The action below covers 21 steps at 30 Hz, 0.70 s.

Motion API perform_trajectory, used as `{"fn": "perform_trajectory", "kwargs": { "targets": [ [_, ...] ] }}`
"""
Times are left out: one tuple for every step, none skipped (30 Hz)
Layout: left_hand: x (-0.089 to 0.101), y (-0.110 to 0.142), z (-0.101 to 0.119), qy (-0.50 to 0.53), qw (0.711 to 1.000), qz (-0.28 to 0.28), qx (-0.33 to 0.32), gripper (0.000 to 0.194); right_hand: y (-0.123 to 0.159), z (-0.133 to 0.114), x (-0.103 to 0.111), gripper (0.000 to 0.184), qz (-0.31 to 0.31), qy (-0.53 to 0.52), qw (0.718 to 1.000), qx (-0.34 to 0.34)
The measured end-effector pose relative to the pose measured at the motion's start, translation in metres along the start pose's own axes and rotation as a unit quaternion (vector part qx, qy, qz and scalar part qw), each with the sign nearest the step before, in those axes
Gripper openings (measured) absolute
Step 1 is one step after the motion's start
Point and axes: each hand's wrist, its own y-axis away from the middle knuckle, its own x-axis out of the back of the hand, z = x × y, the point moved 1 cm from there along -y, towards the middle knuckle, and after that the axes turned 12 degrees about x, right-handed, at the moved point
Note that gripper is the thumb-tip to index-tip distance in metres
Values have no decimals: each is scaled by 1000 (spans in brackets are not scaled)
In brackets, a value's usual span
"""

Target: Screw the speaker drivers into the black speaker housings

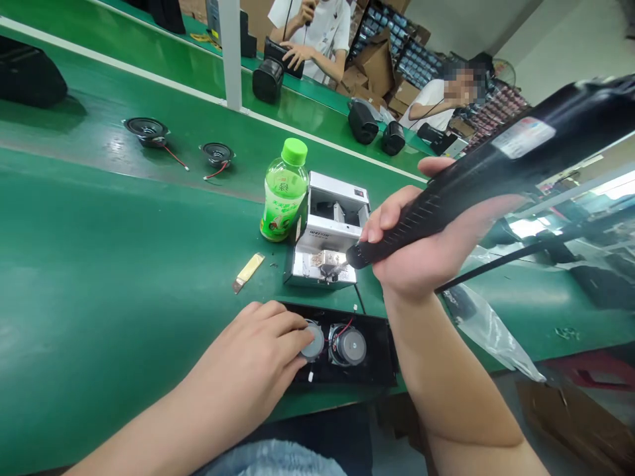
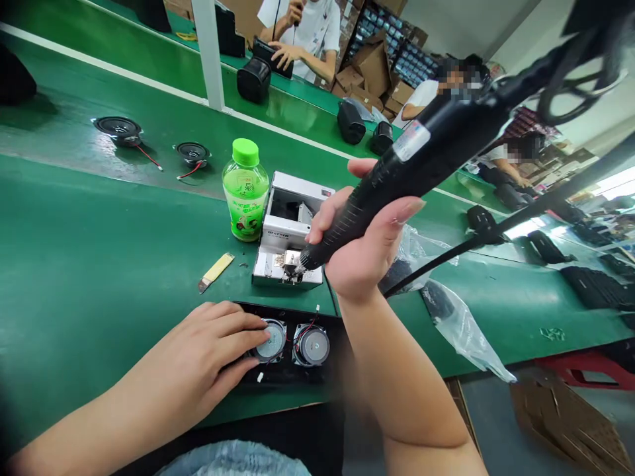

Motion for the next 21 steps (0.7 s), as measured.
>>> {"fn": "perform_trajectory", "kwargs": {
  "targets": [
    [1,6,-4,16,1000,25,-4,24,0,5,1,60,4,-4,1000,-4],
    [3,13,-9,28,999,46,-7,26,1,8,2,60,11,-7,1000,-8],
    [5,19,-13,35,997,62,-10,28,1,11,4,60,14,-10,1000,-13],
    [6,24,-16,39,996,76,-14,30,2,12,4,61,17,-12,1000,-17],
    [7,28,-18,41,995,84,-21,33,2,13,5,61,19,-13,1000,-20],
    [8,31,-19,41,995,92,-27,34,2,13,5,61,21,-15,999,-22],
    [8,32,-20,40,994,100,-30,35,3,13,5,61,21,-17,999,-23],
    [8,33,-20,41,993,109,-30,36,3,14,5,60,21,-21,999,-24],
    [8,34,-20,41,992,113,-30,36,4,14,4,60,20,-26,999,-25],
    [7,34,-20,43,992,118,-30,37,5,14,4,59,18,-30,999,-27],
    [7,34,-20,45,991,122,-29,37,5,13,4,58,15,-34,999,-29],
    [7,35,-21,47,991,125,-27,37,6,13,4,57,11,-37,999,-33],
    [7,35,-21,47,991,126,-25,37,7,12,4,56,10,-38,999,-35],
    [8,36,-21,45,991,125,-20,37,7,11,4,55,8,-38,999,-36],
    [8,37,-22,43,991,125,-15,37,7,10,4,55,4,-38,999,-35],
    [9,39,-22,40,991,125,-8,37,7,9,4,55,0,-38,999,-33],
    [9,41,-23,37,992,125,1,39,7,9,4,56,-4,-39,999,-29],
    [9,43,-23,34,992,124,16,41,6,9,4,58,-8,-40,999,-24],
    [9,45,-23,32,991,121,37,45,6,9,3,61,-13,-41,999,-19],
    [8,47,-23,33,991,116,63,52,6,9,3,63,-19,-41,999,-17],
    [6,49,-23,36,989,108,93,60,6,10,3,65,-24,-41,999,-19]
  ]
}}
